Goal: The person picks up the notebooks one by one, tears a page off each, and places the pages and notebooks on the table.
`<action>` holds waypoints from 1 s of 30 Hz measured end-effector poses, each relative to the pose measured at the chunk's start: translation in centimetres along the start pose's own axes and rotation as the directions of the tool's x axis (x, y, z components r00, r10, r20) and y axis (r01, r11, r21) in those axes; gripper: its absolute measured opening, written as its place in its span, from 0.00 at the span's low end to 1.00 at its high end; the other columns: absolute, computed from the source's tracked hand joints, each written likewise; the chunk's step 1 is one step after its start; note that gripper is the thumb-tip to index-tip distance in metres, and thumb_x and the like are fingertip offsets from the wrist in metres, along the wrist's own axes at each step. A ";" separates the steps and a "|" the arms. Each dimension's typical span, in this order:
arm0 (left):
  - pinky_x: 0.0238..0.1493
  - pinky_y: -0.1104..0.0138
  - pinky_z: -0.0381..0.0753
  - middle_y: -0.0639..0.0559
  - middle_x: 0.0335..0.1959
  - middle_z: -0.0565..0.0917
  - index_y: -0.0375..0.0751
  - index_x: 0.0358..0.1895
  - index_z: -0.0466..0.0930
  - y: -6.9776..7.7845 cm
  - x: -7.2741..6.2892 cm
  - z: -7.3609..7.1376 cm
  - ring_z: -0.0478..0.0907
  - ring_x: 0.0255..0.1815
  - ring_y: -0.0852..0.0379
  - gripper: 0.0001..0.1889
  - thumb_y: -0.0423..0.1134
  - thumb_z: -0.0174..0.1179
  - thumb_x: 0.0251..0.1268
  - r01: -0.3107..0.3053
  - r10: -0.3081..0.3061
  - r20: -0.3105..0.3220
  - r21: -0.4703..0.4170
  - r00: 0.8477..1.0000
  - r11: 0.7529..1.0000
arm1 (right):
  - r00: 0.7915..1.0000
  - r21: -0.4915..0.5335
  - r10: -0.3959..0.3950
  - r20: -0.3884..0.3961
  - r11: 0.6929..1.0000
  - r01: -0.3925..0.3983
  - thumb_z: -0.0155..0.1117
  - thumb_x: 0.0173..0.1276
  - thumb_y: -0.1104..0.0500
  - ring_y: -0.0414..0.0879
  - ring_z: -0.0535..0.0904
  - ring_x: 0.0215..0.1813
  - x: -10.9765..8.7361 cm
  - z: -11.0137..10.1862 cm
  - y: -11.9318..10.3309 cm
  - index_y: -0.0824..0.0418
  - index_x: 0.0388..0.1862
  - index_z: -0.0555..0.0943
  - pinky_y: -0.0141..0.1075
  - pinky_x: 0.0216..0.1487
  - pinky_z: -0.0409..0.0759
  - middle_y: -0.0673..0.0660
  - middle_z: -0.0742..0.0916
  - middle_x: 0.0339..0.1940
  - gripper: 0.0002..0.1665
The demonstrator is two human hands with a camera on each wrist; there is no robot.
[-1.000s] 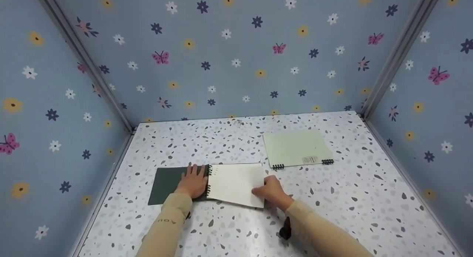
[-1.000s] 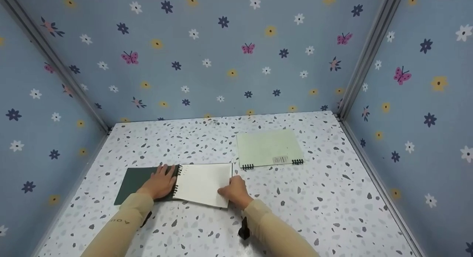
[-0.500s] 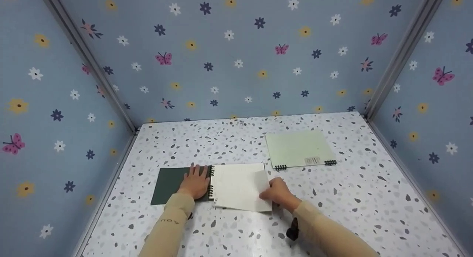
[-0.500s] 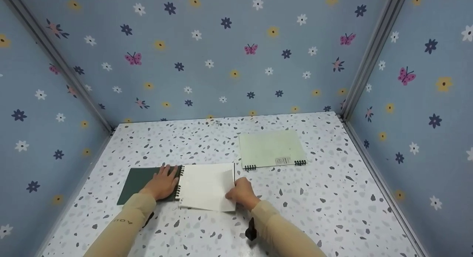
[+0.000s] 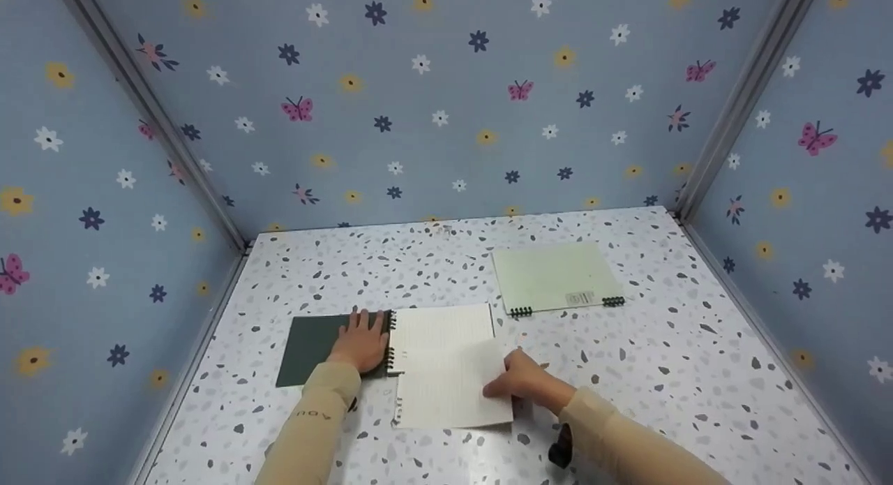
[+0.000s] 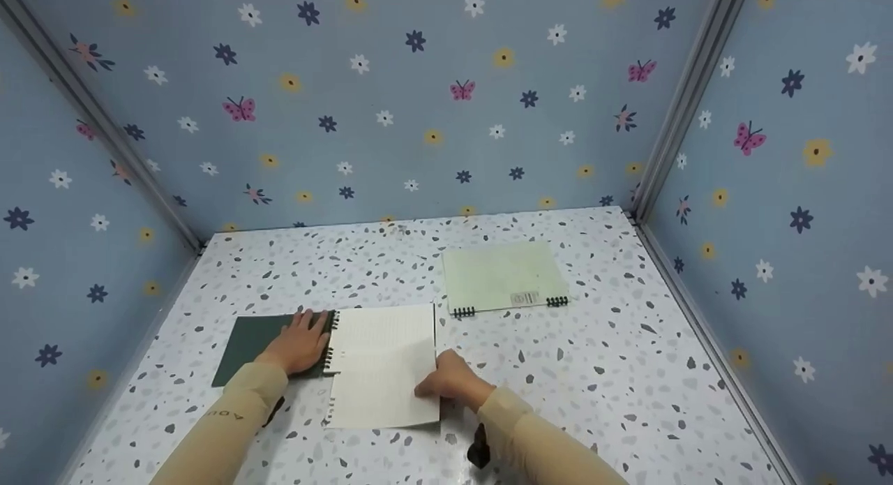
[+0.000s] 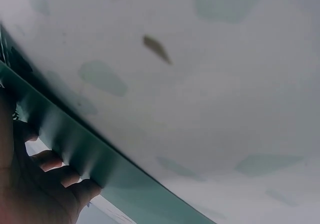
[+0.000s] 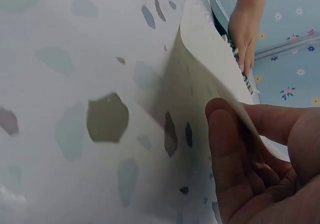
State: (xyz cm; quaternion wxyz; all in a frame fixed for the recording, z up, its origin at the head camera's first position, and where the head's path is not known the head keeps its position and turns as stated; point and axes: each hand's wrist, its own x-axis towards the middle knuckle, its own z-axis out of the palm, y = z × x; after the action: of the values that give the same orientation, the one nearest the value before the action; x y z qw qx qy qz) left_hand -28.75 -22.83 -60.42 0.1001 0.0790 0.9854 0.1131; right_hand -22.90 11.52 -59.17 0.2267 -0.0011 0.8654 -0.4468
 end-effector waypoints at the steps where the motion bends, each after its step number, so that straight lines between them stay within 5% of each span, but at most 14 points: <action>1: 0.83 0.28 0.57 0.21 0.85 0.55 0.29 0.86 0.56 0.0 0.0 0.0 0.49 0.88 0.21 0.31 0.43 0.41 0.91 0.007 -0.007 0.002 -0.001 1.000 1.000 | 1.000 0.008 -0.013 0.024 1.000 0.012 0.84 0.50 0.62 0.49 0.87 0.33 -0.3 0.3 -0.1 0.67 0.38 0.85 0.36 0.35 0.85 0.59 0.90 0.33 0.19; 7: 0.84 0.29 0.56 0.22 0.86 0.54 0.30 0.87 0.55 0.1 0.5 0.0 0.49 0.88 0.23 0.32 0.45 0.41 0.91 0.046 -0.046 0.020 0.005 0.999 0.999 | 0.994 0.021 -0.029 0.103 0.999 0.027 0.82 0.49 0.65 0.47 0.89 0.29 -1.5 1.6 -0.7 0.66 0.34 0.88 0.35 0.32 0.89 0.58 0.92 0.27 0.13; 15: 0.85 0.30 0.56 0.21 0.86 0.51 0.31 0.87 0.54 -0.5 1.2 0.0 0.49 0.88 0.23 0.32 0.45 0.41 0.91 0.079 -0.079 0.040 0.018 0.996 0.997 | 1.000 -0.028 -0.026 0.017 0.999 0.027 0.80 0.47 0.65 0.47 0.87 0.27 -1.4 2.5 -0.2 0.67 0.31 0.84 0.37 0.30 0.89 0.58 0.89 0.25 0.14; 24: 0.85 0.30 0.55 0.22 0.87 0.51 0.31 0.87 0.54 -0.8 1.7 -0.1 0.48 0.89 0.23 0.32 0.45 0.40 0.91 0.067 -0.067 0.027 0.007 0.997 0.998 | 0.996 -0.209 -0.089 -0.001 0.974 0.087 0.86 0.50 0.53 0.44 0.76 0.22 -0.9 1.4 0.0 0.60 0.25 0.80 0.33 0.23 0.73 0.52 0.82 0.20 0.21; 30: 0.85 0.30 0.54 0.22 0.87 0.50 0.31 0.87 0.54 -2.1 1.5 -0.1 0.48 0.88 0.22 0.33 0.48 0.40 0.92 0.053 -0.053 0.011 -0.043 0.999 0.998 | 0.994 -0.366 -0.108 -0.029 0.926 0.090 0.87 0.54 0.43 0.40 0.73 0.13 -0.8 -0.1 -0.3 0.54 0.17 0.77 0.32 0.16 0.69 0.47 0.79 0.09 0.28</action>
State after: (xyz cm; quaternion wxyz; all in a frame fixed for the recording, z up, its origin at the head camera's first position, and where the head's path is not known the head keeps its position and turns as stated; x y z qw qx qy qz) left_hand -30.47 -24.57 -61.12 0.1097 0.0513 0.9839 0.1312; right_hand -22.28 11.56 -58.61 0.1786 -0.0761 0.9372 -0.2896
